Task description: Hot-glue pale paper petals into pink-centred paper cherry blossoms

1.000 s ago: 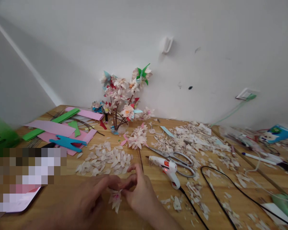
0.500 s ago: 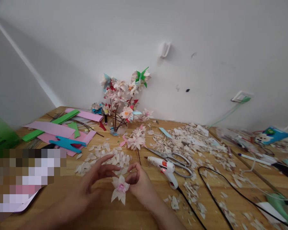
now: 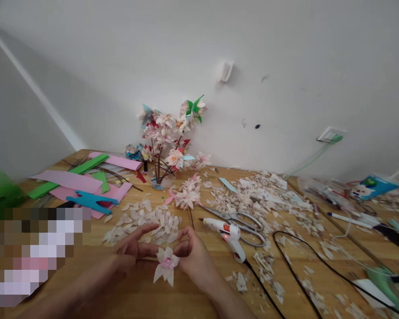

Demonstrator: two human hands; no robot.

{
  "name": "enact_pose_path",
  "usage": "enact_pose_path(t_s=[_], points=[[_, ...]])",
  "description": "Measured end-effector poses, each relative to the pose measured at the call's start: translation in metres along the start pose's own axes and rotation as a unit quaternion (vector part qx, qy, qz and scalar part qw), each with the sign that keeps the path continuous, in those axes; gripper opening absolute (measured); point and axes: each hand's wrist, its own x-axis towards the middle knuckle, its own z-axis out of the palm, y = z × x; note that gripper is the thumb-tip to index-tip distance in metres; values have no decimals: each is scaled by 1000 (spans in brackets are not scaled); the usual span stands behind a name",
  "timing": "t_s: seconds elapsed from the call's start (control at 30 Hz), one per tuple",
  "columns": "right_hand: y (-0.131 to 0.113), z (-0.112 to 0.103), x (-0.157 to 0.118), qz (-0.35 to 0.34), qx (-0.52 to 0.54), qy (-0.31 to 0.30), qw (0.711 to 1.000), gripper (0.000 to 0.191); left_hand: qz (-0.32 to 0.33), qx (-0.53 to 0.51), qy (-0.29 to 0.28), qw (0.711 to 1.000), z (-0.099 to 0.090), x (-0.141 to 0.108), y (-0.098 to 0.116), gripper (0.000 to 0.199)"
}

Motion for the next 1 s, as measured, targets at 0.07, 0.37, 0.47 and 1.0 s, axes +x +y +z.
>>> enact_pose_path(t_s=[0.07,0.37,0.47,1.0], points=[[-1,0,0,2,-3,-4,1000,52,-19,4,20,1000,3,-2,3,88],[-1,0,1,-11,-7,15,1000,51,-7,47,46,998,-17,1,-17,97],[-1,0,1,-5,5,8,1000,51,2,40,22,999,-19,1,-21,93],[7,2,2,2,19,-3,1000,49,10,52,19,998,-26,5,-36,94]])
